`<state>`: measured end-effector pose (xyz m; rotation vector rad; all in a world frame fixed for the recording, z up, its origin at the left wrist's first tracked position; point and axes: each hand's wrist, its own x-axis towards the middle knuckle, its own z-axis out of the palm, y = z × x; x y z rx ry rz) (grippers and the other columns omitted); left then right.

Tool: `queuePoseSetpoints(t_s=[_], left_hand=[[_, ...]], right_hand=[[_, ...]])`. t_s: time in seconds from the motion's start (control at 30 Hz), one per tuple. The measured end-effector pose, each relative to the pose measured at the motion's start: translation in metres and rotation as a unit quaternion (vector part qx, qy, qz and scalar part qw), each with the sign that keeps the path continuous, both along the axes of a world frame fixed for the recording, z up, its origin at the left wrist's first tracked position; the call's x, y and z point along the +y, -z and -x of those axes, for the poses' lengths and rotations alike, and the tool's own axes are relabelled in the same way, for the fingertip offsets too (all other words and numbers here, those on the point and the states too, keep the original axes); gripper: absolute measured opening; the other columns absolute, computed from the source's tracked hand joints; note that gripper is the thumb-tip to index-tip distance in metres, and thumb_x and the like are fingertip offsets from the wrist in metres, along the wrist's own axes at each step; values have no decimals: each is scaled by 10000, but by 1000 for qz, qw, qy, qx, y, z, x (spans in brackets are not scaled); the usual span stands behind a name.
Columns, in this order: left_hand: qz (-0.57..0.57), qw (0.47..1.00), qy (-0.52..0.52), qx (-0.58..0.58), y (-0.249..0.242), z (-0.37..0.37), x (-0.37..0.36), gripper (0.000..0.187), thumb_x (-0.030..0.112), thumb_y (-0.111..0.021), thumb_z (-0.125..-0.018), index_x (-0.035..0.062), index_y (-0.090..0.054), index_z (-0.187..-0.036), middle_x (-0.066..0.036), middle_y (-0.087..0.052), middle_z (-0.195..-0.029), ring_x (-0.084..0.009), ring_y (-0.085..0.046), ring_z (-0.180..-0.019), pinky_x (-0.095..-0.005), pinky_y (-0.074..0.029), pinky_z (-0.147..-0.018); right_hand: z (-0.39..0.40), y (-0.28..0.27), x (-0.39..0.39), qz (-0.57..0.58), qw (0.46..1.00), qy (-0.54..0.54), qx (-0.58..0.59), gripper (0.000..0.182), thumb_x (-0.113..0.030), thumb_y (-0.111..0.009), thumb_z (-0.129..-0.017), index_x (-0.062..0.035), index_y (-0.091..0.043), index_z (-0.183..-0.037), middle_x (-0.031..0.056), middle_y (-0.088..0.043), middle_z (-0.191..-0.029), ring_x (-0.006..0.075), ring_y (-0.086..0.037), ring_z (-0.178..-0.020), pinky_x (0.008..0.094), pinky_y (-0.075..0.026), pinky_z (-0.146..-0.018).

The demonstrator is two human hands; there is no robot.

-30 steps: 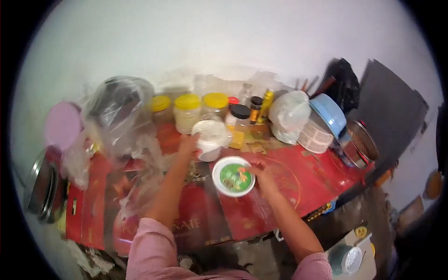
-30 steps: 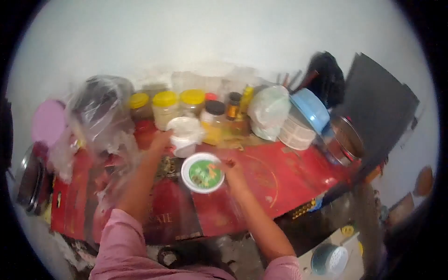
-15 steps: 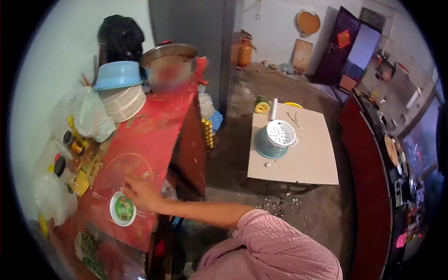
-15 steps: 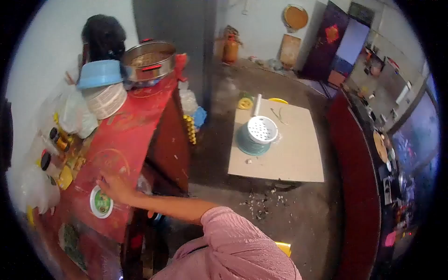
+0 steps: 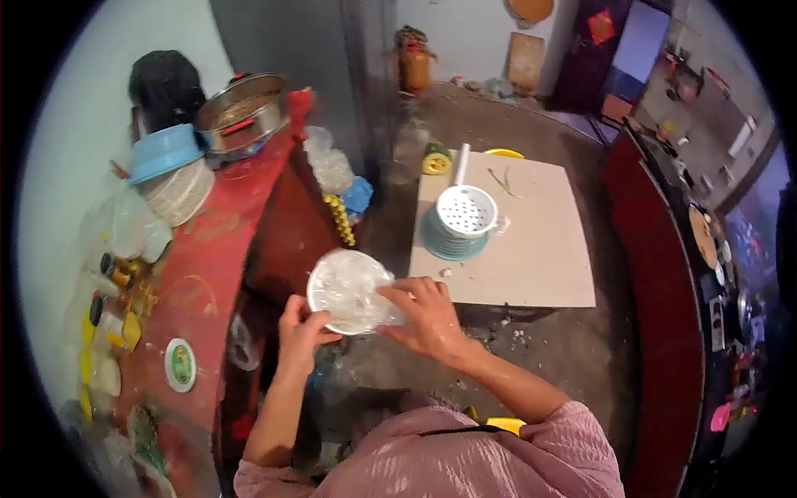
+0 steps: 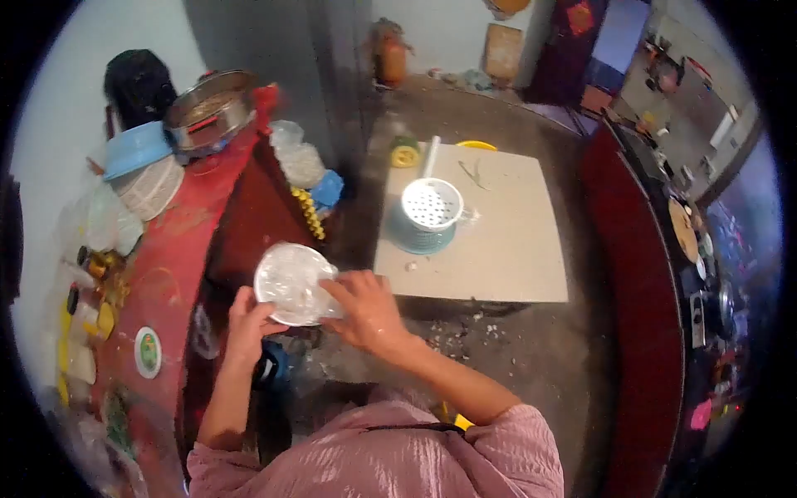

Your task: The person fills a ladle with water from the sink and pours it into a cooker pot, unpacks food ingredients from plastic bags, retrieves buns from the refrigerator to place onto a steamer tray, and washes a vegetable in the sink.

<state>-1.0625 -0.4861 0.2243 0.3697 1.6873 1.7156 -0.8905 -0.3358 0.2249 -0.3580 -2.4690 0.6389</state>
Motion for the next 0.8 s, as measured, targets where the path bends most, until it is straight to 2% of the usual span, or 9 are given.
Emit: queuePoseSetpoints(t_s=[0.1, 0.2, 0.33, 0.5, 0.53, 0.57, 0.67, 0.73, 0.8], left_hand=[[11, 996, 88, 24, 25, -38, 56, 199, 64, -597, -757, 52, -432, -870, -90, -538, -894, -173, -611, -736, -340, -583, -574], [30, 982, 188, 14, 45, -69, 102, 218, 102, -604, -764, 32, -460, -911, -92, -528, -890, -200, -631, -757, -336, -575, -586], [70, 951, 294, -63, 66, -110, 163, 220, 55, -626, -756, 28, -429, -852, -79, -507, -839, -190, -628, -678, -344, -589, -571], [96, 910, 395, -75, 102, -153, 233, 242, 54, -649, -757, 36, -421, -834, -59, -480, -777, -221, -628, -646, -347, -578, -511], [95, 898, 428, -42, 98, -164, 243, 217, 131, -628, -796, 52, -430, -837, -61, -478, -761, -208, -626, -685, -377, -581, -538], [84, 905, 405, -101, 108, -170, 251, 165, 221, -530, -865, 81, -453, -824, -45, -508, -772, -165, -602, -704, -343, -555, -578], [0, 870, 443, -216, 170, -166, 282, 94, 186, -491, -852, 105, -478, -806, 5, -526, -777, -86, -519, -703, -246, -457, -618], [10, 883, 460, -88, 159, -171, 289, 135, 114, -570, -790, 76, -448, -833, -24, -527, -809, -111, -547, -708, -258, -476, -599], [28, 891, 450, -50, 147, -184, 303, 187, 60, -592, -751, 56, -427, -839, -47, -529, -831, -133, -554, -711, -279, -507, -564]], right_hand=[[-67, 56, 56, 110, 992, 30, 53, 342, -136, -716, -719, -59, -612, -1036, 131, -592, -1002, 252, -564, -898, 348, -455, -758], [-111, 51, 81, 443, 870, 197, 87, 217, -111, -668, -775, -26, -608, -965, 116, -599, -880, 168, -564, -816, 268, -453, -698], [-148, 36, 104, 269, 900, 326, 107, 209, -102, -647, -806, 5, -566, -966, 76, -602, -877, 161, -567, -801, 262, -463, -695], [-167, 27, 122, 119, 949, 285, 62, 260, -35, -624, -740, -47, -575, -995, 145, -588, -912, 316, -600, -828, 361, -492, -712], [-167, 18, 116, 129, 953, 272, -40, 282, -65, -622, -734, -59, -563, -1010, 142, -586, -910, 336, -594, -829, 391, -486, -717], [-167, 11, 112, 176, 969, 173, 11, 311, -99, -624, -723, -70, -555, -1025, 149, -585, -905, 357, -585, -851, 415, -480, -729], [-178, 6, 108, 224, 966, 106, -69, 369, -187, -653, -756, -52, -552, -1084, 174, -600, -1018, 359, -583, -933, 411, -477, -795], [-195, 13, 117, 381, 913, 137, 56, 338, -182, -649, -786, -36, -549, -1073, 191, -608, -986, 367, -599, -918, 417, -484, -782], [-216, 24, 133, 414, 850, 311, 93, 308, -158, -636, -804, -16, -545, -1062, 201, -615, -989, 377, -607, -908, 418, -493, -771]])
